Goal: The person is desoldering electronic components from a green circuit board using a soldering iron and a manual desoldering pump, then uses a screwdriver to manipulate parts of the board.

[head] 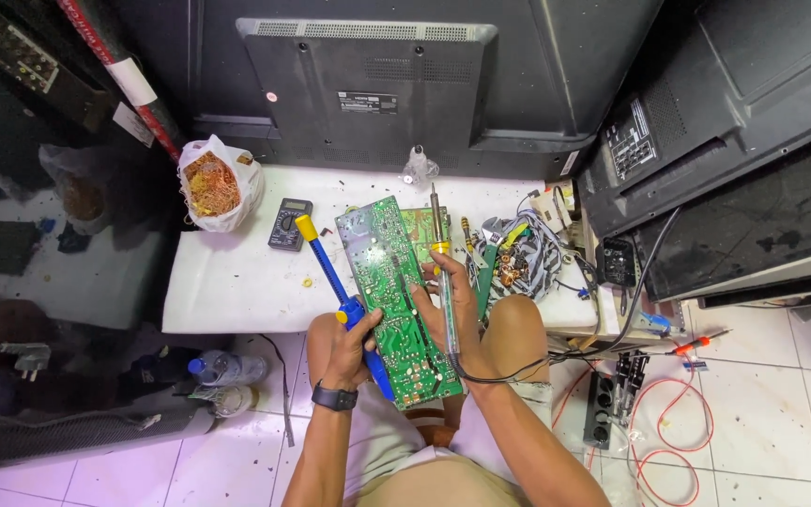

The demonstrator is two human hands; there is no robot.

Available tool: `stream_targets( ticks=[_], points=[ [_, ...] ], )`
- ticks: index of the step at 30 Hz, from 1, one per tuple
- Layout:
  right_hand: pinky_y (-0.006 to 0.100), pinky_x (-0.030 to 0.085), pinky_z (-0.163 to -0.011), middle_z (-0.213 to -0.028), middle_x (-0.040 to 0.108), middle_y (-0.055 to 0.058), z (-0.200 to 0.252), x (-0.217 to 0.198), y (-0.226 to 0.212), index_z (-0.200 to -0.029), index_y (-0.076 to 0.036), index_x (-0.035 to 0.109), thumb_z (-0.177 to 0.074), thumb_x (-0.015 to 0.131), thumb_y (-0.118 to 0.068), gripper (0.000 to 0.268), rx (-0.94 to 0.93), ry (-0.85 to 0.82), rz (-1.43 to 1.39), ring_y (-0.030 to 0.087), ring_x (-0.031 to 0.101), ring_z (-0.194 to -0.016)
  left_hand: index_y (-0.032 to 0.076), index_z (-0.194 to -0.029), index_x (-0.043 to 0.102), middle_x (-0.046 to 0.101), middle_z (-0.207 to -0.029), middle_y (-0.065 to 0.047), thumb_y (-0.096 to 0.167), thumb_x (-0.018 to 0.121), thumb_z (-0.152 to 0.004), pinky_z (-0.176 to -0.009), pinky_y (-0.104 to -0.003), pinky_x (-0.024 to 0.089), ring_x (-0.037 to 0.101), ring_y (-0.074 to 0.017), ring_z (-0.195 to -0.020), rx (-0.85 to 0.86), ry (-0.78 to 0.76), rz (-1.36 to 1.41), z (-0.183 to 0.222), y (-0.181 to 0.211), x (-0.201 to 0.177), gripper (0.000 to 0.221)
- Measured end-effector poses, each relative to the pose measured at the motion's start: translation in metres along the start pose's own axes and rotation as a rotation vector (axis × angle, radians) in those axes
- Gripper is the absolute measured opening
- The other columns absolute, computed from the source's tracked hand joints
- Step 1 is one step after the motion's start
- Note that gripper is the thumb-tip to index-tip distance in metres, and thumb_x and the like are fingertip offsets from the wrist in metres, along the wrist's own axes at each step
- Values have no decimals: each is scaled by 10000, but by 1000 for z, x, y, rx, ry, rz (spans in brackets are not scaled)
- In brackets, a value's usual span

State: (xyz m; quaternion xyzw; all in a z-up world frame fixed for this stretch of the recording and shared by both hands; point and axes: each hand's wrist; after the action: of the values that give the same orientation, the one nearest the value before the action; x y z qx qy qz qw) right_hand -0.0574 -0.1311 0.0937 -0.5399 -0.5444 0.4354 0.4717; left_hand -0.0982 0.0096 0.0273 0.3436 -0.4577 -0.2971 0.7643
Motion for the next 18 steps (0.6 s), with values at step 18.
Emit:
stream_targets(
  ticks=[18],
  points=[
    [436, 467, -766, -882, 636, 223, 18, -63, 23, -1042, -102, 622, -842, 579, -212, 232, 94, 12, 342, 336, 620, -841, 92, -703, 541, 502, -534, -32, 191, 753, -691, -446, -238, 428, 523, -128, -396, -128, 93, -442, -97, -64, -19, 234]
  ],
)
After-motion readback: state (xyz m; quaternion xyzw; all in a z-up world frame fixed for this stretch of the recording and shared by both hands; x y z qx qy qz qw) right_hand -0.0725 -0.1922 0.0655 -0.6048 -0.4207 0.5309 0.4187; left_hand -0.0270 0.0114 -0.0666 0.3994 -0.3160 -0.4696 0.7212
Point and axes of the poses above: each hand's wrist, its own z-axis away from the middle knuckle, its own x-axis out of the palm, y = z × x
